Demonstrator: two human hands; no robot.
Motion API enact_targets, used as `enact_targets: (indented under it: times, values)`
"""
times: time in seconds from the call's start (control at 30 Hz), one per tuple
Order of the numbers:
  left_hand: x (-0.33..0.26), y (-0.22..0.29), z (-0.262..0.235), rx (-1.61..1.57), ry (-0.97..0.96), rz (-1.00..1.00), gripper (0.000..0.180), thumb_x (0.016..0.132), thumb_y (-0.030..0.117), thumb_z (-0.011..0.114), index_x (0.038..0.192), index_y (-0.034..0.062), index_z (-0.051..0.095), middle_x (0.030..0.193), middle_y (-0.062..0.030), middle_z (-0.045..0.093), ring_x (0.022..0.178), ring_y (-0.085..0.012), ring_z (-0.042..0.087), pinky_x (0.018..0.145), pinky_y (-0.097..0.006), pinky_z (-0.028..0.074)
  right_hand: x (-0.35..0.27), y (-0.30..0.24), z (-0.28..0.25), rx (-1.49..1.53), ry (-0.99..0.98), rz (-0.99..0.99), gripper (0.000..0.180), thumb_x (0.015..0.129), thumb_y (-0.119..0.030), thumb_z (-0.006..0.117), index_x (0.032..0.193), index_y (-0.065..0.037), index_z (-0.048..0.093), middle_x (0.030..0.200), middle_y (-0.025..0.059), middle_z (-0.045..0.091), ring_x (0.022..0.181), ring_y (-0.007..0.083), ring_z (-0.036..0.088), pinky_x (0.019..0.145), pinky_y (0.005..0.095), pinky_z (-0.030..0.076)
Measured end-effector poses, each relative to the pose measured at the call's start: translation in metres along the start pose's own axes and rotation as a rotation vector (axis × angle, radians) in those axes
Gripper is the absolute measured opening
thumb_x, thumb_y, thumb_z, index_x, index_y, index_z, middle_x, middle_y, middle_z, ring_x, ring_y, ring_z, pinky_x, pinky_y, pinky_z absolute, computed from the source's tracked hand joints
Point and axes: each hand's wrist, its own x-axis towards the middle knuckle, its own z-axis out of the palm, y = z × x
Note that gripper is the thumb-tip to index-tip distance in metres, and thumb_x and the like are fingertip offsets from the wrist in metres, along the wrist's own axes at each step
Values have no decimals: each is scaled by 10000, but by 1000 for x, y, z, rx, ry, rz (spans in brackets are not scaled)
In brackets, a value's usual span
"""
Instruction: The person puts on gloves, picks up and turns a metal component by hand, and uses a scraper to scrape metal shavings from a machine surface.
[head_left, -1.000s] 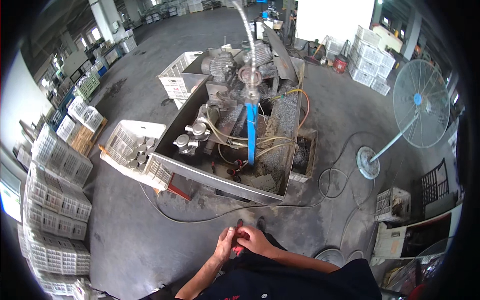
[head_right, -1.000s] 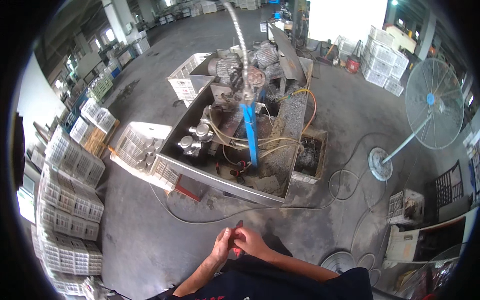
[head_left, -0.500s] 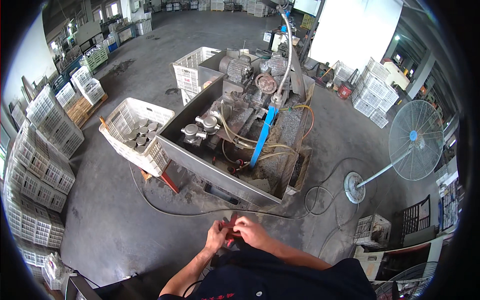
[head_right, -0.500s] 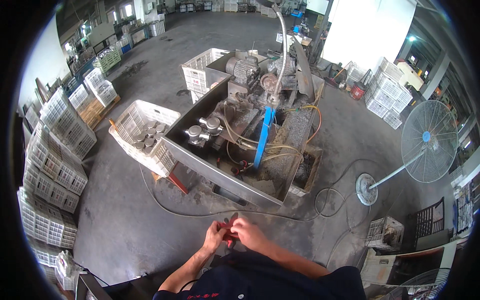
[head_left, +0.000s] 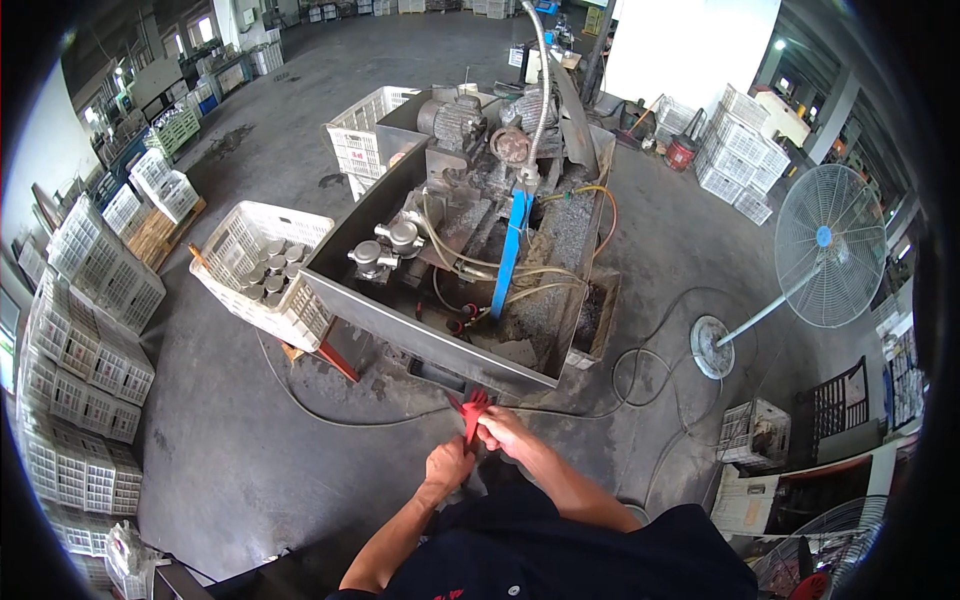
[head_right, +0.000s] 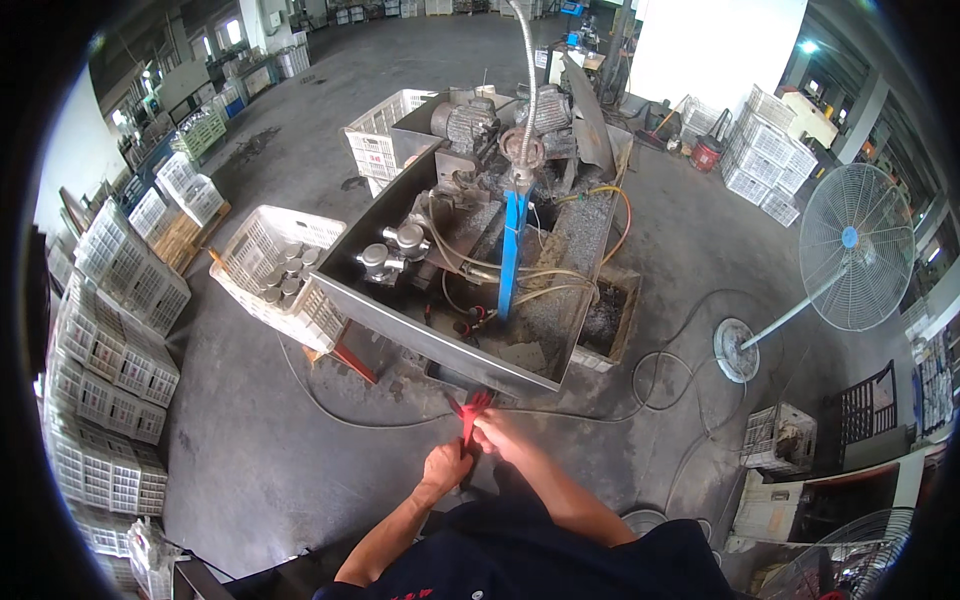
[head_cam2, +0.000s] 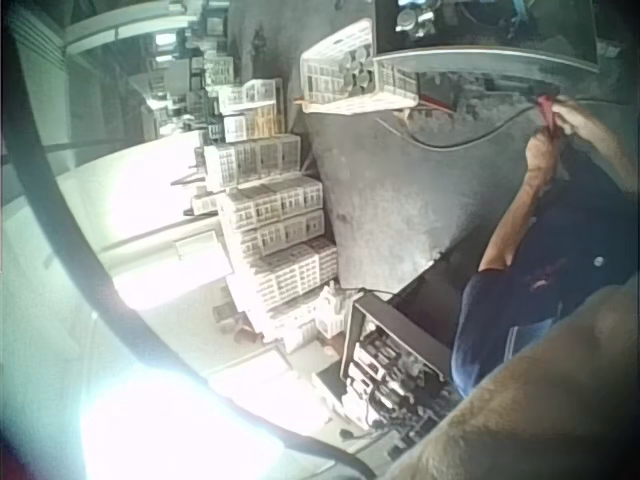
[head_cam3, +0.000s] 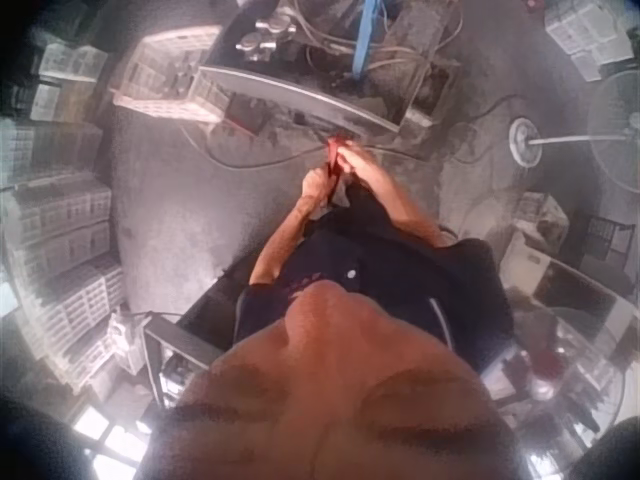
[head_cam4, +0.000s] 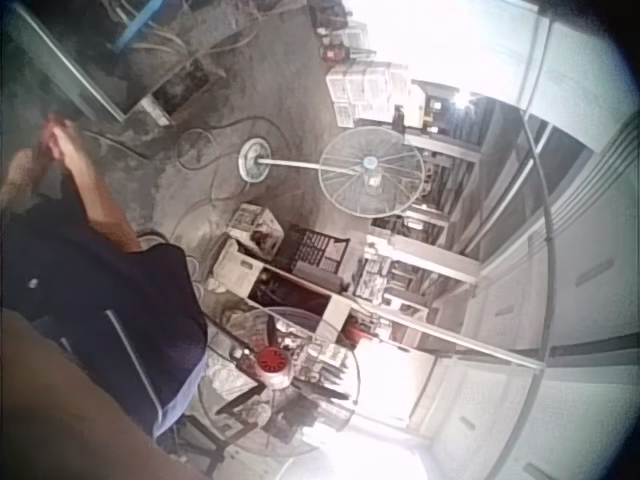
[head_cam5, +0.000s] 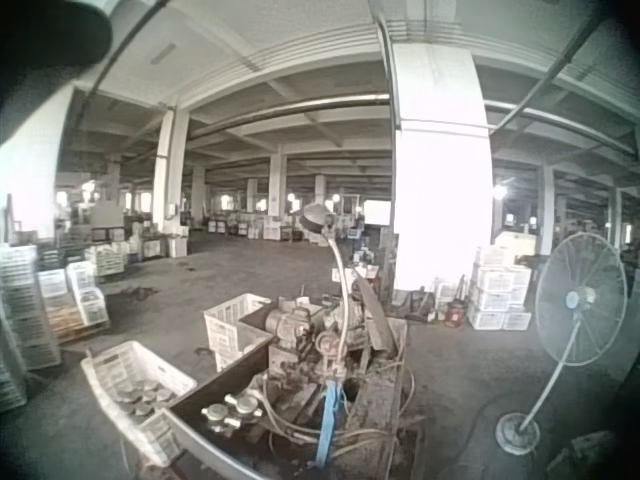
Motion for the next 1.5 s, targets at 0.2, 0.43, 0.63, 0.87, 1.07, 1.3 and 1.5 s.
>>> enact_targets:
  times: [0.2, 0.43, 0.63, 0.87, 1.07, 1.3, 1.5]
  values:
    - [4, 27, 6, -359, -255, -69, 277, 899, 248, 607, 956, -8, 698, 847, -262, 711, 789, -426, 712, 700, -507, 560, 20, 11, 27, 179, 214, -401, 98, 959, -162, 602, 970, -72, 642, 904, -25, 627, 815, 87, 562, 700, 295, 465]
    - [6, -15, 3, 11, 80, 504, 289, 914, 256, 614, 779, 2, 634, 666, -272, 642, 629, -447, 673, 593, -528, 545, 32, 46, 16, -814, 466, -767, 188, 959, -171, 549, 991, -24, 662, 1018, 213, 687, 920, 391, 657, 794, 497, 508]
    - [33, 19, -35, 200, 287, 216, 264, 893, 279, 635, 727, 74, 640, 661, -200, 674, 626, -396, 695, 579, -495, 562, 59, 87, 11, -505, 386, -561, 253, 986, -121, 530, 1161, -18, 680, 1045, 55, 701, 968, 177, 633, 860, 339, 500]
    - [12, 56, -34, 174, 414, 464, 254, 867, 200, 673, 658, 83, 588, 587, -143, 605, 511, -351, 620, 508, -448, 506, 23, 75, 7, 182, -38, -159, 285, 976, -121, 584, 1201, 31, 671, 1166, 92, 704, 1011, 175, 653, 894, 331, 515]
    - [-20, 69, -20, 133, 291, 658, 260, 859, 216, 716, 679, 117, 556, 576, -87, 581, 502, -279, 614, 469, -430, 496, 73, 102, -16, 386, -124, -81, 259, 978, -255, 622, 1037, -24, 723, 962, 79, 730, 840, 182, 671, 771, 348, 557]
    - [-27, 30, -1, 108, 113, 289, 214, 804, 256, 727, 725, 75, 644, 673, -158, 672, 634, -382, 677, 583, -489, 540, 18, 28, 27, 343, -113, 133, 389, 1009, -432, 609, 955, -76, 756, 805, -23, 662, 757, 96, 601, 656, 323, 486]
    - [-17, 32, -13, 163, -21, 162, 222, 806, 290, 712, 748, 76, 714, 716, -167, 700, 687, -377, 701, 664, -484, 566, 5, -20, 61, 198, -226, 11, 599, 1022, -585, 455, 1318, -107, 664, 1250, -35, 672, 1128, 74, 562, 984, 259, 414]
